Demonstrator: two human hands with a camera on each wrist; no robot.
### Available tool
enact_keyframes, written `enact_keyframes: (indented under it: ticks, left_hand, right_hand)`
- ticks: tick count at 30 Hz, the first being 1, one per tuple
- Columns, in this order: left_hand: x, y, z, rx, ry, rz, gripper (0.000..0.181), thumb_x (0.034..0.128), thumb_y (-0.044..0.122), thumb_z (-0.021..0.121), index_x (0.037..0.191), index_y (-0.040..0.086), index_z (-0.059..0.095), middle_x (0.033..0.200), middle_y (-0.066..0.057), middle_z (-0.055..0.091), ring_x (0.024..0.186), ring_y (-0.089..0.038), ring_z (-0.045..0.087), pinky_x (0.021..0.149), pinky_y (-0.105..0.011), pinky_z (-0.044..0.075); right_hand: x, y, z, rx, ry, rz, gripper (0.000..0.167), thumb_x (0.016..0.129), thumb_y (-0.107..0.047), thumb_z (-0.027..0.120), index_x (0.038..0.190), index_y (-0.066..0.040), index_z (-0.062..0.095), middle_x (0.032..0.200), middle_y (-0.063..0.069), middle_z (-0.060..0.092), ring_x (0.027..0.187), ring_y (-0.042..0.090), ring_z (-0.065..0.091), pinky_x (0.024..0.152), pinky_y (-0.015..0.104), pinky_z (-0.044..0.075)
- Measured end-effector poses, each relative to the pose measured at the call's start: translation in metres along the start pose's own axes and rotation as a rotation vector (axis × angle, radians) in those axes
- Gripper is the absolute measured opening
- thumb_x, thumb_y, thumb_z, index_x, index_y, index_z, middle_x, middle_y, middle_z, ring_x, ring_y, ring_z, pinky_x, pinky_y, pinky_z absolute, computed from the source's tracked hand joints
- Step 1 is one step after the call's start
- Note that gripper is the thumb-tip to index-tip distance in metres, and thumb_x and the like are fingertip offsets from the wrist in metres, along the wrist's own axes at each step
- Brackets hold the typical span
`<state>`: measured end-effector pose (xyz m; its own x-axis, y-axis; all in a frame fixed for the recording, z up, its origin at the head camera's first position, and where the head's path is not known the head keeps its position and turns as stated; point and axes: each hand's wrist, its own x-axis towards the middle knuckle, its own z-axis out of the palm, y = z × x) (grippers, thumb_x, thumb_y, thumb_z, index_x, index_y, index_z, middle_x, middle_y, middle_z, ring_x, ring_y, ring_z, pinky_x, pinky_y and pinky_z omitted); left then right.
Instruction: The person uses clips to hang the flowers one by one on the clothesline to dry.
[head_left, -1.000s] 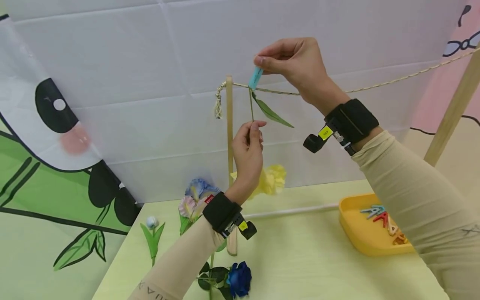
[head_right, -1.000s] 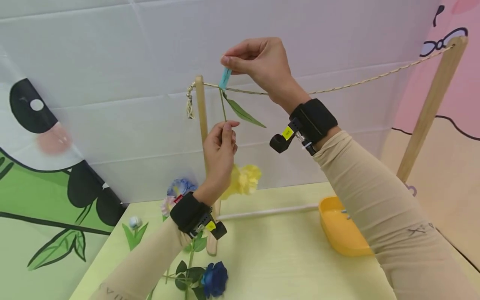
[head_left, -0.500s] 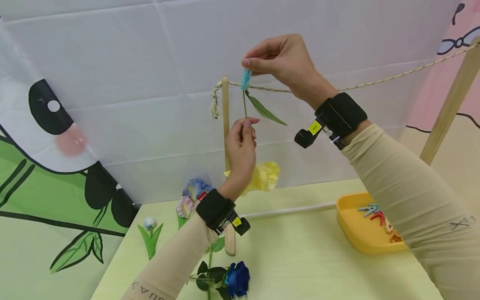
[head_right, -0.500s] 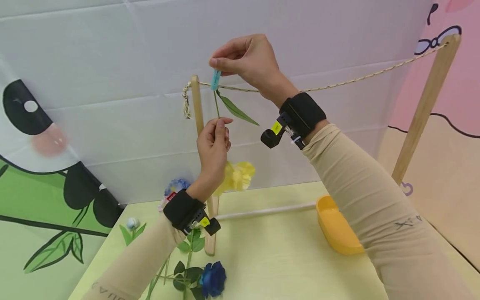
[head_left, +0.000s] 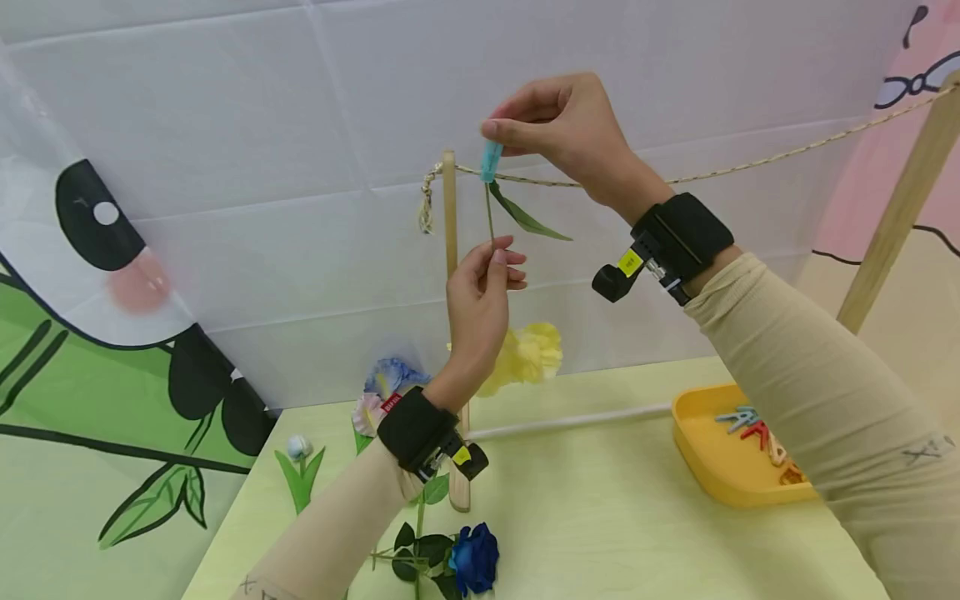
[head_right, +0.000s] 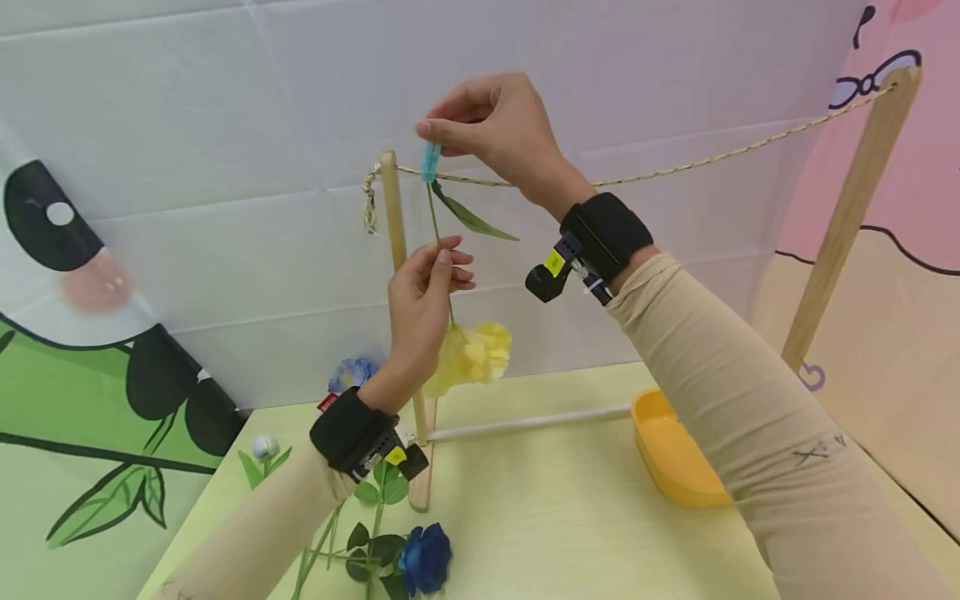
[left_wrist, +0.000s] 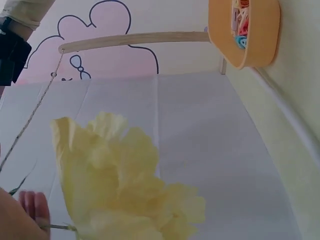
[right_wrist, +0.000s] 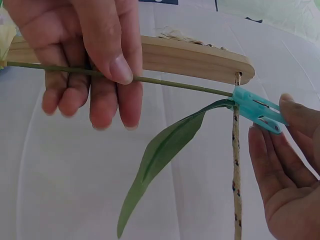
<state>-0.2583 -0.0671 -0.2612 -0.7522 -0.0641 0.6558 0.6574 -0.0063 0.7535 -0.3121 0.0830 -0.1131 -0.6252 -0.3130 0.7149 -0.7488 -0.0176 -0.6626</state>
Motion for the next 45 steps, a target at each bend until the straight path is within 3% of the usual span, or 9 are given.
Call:
enact_keyframes:
  ticks: [6,9,12,17,24,30,35,41,45]
  left_hand:
    - [-0.019,0.027,-0.016,0.308,-0.106,0.082,0.052,0.1049,0.011,0.058,0.152,-0.002,0.043,0.146,-0.016,0.055,0.129,-0.026,0.058,0.111,-0.032,0.045]
    - [-0.030,0.037,-0.024,0.342,-0.092,0.173,0.050,0.1032,0.009,0.060,0.151,0.000,0.046,0.148,-0.014,0.052,0.131,-0.027,0.055,0.111,-0.034,0.046]
    - [-0.045,0.039,-0.038,0.297,-0.067,0.189,0.040,0.1029,0.005,0.060,0.142,0.001,0.054,0.138,-0.011,0.058,0.122,-0.026,0.059,0.103,-0.033,0.051]
    - [-0.080,0.032,-0.071,0.309,-0.036,0.048,0.022,0.1030,0.007,0.063,0.123,-0.002,0.060,0.114,-0.011,0.065,0.101,-0.021,0.064,0.089,-0.025,0.053]
    - [-0.138,0.003,-0.131,0.559,-0.074,-0.258,0.006,0.1025,0.014,0.066,0.107,0.010,0.067,0.093,-0.002,0.068,0.078,-0.015,0.064,0.071,-0.024,0.052]
    - [-0.170,-0.012,-0.169,0.808,-0.231,-0.522,0.004,0.1008,0.017,0.068,0.100,0.013,0.069,0.084,0.002,0.065,0.063,-0.011,0.058,0.057,-0.027,0.047]
    - [-0.184,-0.019,-0.191,0.935,-0.303,-0.631,0.013,0.0993,0.024,0.070,0.105,0.013,0.066,0.086,0.004,0.061,0.059,-0.014,0.052,0.054,-0.029,0.042]
    - [-0.196,-0.022,-0.212,1.142,-0.365,-0.719,0.028,0.0972,0.033,0.071,0.103,0.007,0.062,0.085,0.000,0.057,0.062,-0.017,0.048,0.055,-0.033,0.040]
    - [-0.202,-0.026,-0.221,1.264,-0.442,-0.754,0.045,0.0969,0.048,0.068,0.095,0.004,0.060,0.083,-0.006,0.051,0.062,-0.018,0.048,0.053,-0.036,0.043]
  right_hand:
    - [-0.006,0.000,-0.004,-0.001,0.013,0.011,0.018,0.089,-0.011,0.081,0.103,0.002,0.078,0.096,0.013,0.076,0.088,0.027,0.073,0.088,0.033,0.060]
    - [-0.009,-0.002,-0.007,-0.036,0.022,-0.006,0.021,0.091,-0.010,0.079,0.108,0.002,0.077,0.100,0.012,0.076,0.091,0.025,0.073,0.090,0.033,0.059]
    - [-0.016,-0.005,-0.010,-0.111,0.055,-0.013,0.026,0.092,-0.013,0.078,0.115,0.000,0.075,0.107,0.010,0.075,0.097,0.022,0.072,0.093,0.031,0.057]
    - [-0.038,-0.012,-0.019,-0.315,0.175,-0.083,0.027,0.096,-0.019,0.075,0.121,-0.006,0.075,0.115,0.003,0.074,0.104,0.013,0.069,0.095,0.027,0.053]
    - [-0.083,-0.022,-0.024,-0.349,0.262,-0.187,0.015,0.098,-0.004,0.070,0.110,0.003,0.077,0.102,0.011,0.076,0.092,0.012,0.071,0.090,0.025,0.056]
    - [-0.124,-0.006,-0.035,-0.535,0.166,-0.197,0.010,0.096,-0.005,0.072,0.100,-0.005,0.081,0.089,0.005,0.078,0.080,0.006,0.070,0.078,0.020,0.051]
    - [-0.161,0.018,-0.060,-0.671,0.078,-0.176,0.008,0.092,-0.007,0.076,0.095,-0.013,0.082,0.084,-0.005,0.076,0.076,0.002,0.065,0.071,0.017,0.045]
    - [-0.203,0.036,-0.085,-0.892,-0.279,-0.169,0.009,0.086,-0.008,0.079,0.089,-0.016,0.078,0.081,-0.013,0.071,0.071,0.000,0.061,0.064,0.018,0.052]
    - [-0.224,0.048,-0.096,-0.965,-0.472,-0.028,0.010,0.090,-0.011,0.078,0.085,-0.020,0.076,0.076,-0.018,0.067,0.066,-0.003,0.058,0.060,0.024,0.054]
